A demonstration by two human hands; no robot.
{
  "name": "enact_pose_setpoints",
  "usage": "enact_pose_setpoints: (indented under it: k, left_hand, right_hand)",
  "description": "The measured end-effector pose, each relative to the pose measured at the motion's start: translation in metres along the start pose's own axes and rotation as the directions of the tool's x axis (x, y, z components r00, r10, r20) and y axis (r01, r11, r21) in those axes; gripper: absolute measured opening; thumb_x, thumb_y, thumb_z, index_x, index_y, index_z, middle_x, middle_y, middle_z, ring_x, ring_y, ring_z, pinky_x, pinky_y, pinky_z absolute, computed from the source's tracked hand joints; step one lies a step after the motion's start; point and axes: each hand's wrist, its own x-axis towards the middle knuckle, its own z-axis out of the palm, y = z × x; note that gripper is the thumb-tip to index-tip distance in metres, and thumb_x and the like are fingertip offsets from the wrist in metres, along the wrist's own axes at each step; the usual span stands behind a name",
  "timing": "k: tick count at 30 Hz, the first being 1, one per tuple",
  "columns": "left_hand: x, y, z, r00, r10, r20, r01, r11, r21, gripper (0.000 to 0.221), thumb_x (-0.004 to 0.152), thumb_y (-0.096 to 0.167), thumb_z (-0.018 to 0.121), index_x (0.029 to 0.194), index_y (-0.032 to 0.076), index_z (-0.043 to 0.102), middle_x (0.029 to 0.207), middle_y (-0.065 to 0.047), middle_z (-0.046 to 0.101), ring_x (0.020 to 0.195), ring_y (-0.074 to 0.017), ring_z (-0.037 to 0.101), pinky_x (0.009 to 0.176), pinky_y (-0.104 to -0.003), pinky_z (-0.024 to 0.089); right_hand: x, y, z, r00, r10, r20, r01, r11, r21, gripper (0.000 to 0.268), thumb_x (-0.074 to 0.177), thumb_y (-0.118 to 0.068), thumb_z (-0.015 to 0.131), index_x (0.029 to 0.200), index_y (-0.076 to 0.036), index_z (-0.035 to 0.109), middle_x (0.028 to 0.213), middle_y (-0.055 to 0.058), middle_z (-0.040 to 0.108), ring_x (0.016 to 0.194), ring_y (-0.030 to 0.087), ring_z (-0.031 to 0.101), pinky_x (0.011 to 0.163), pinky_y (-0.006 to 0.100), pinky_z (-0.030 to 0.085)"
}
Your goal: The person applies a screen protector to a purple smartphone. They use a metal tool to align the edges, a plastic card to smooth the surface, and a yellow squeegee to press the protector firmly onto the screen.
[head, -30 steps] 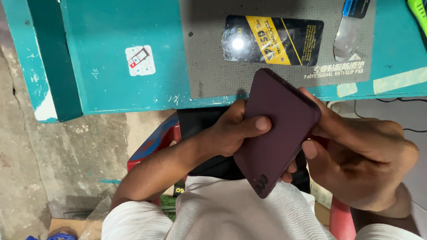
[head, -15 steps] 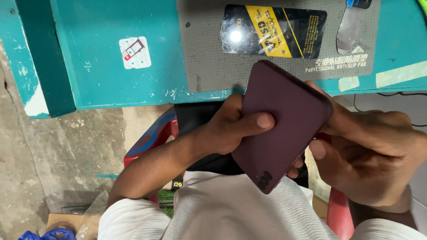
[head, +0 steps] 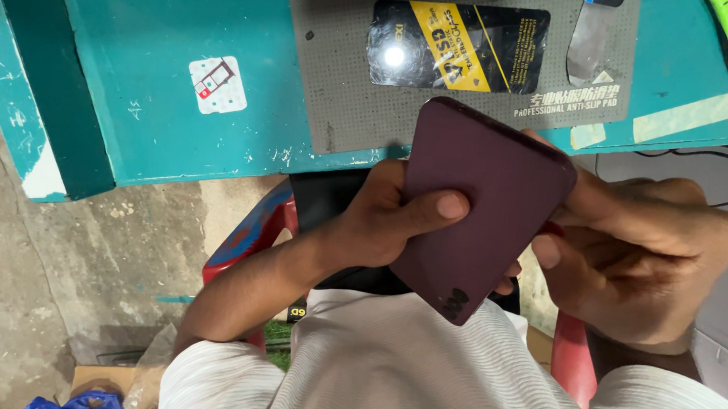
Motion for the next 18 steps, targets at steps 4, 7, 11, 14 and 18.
enact_pose_setpoints:
  k: [4, 7, 11, 14, 18]
  left_hand:
    - [0.001, -0.002, -0.001, 0.999, 0.033, 0.010, -0.034, 0.998, 0.051, 0.045, 0.118, 0.031, 0.057, 0.133, -0.012, 0.058, 0.110, -0.023, 0.074, 0.098, -0.0310, 0.078, 0.088, -0.045, 0.069]
    - [0.000, -0.004, 0.000, 0.999, 0.050, -0.009, -0.050, 0.997, 0.055, 0.044, 0.118, 0.030, 0.057, 0.134, -0.011, 0.057, 0.111, -0.022, 0.074, 0.098, -0.0295, 0.077, 0.088, -0.044, 0.069]
    - [-0.001, -0.006, 0.005, 0.994, 0.032, -0.102, -0.026, 0.998, 0.060, 0.043, 0.116, 0.028, 0.058, 0.133, -0.011, 0.057, 0.113, -0.022, 0.073, 0.098, -0.0293, 0.076, 0.088, -0.044, 0.068]
    - [-0.001, -0.004, 0.009, 0.994, 0.025, -0.110, -0.019, 0.998, 0.056, 0.043, 0.115, 0.029, 0.057, 0.132, -0.011, 0.057, 0.111, -0.021, 0.074, 0.096, -0.0291, 0.077, 0.087, -0.043, 0.069]
    - [-0.002, 0.001, 0.014, 0.992, -0.002, -0.125, 0.006, 1.000, 0.030, 0.044, 0.116, 0.029, 0.057, 0.131, -0.011, 0.058, 0.110, -0.021, 0.074, 0.096, -0.0299, 0.078, 0.087, -0.042, 0.068]
  right_hand:
    - [0.001, 0.000, -0.002, 1.000, -0.005, 0.016, 0.005, 0.999, 0.031, 0.043, 0.077, 0.011, 0.075, 0.119, 0.012, 0.064, 0.094, 0.022, 0.074, 0.078, 0.018, 0.077, 0.062, 0.019, 0.059]
    - [0.002, -0.002, -0.003, 0.999, 0.054, -0.004, -0.053, 0.997, 0.060, 0.043, 0.075, 0.012, 0.075, 0.117, 0.011, 0.065, 0.095, 0.023, 0.074, 0.077, 0.018, 0.076, 0.060, 0.020, 0.059]
    - [0.002, -0.001, -0.001, 0.995, 0.093, -0.041, -0.088, 0.990, 0.113, 0.045, 0.073, 0.014, 0.075, 0.117, 0.010, 0.067, 0.093, 0.024, 0.075, 0.072, 0.018, 0.075, 0.058, 0.019, 0.057]
    - [0.003, 0.003, -0.001, 1.000, 0.021, 0.006, -0.022, 0.986, 0.163, 0.045, 0.076, 0.017, 0.073, 0.120, 0.011, 0.065, 0.095, 0.024, 0.074, 0.078, 0.019, 0.077, 0.068, 0.021, 0.060]
    - [0.015, 0.011, -0.011, 0.993, -0.038, 0.112, 0.016, 0.981, 0.195, 0.049, 0.071, 0.019, 0.069, 0.119, 0.012, 0.061, 0.094, 0.023, 0.074, 0.080, 0.019, 0.077, 0.073, 0.024, 0.062]
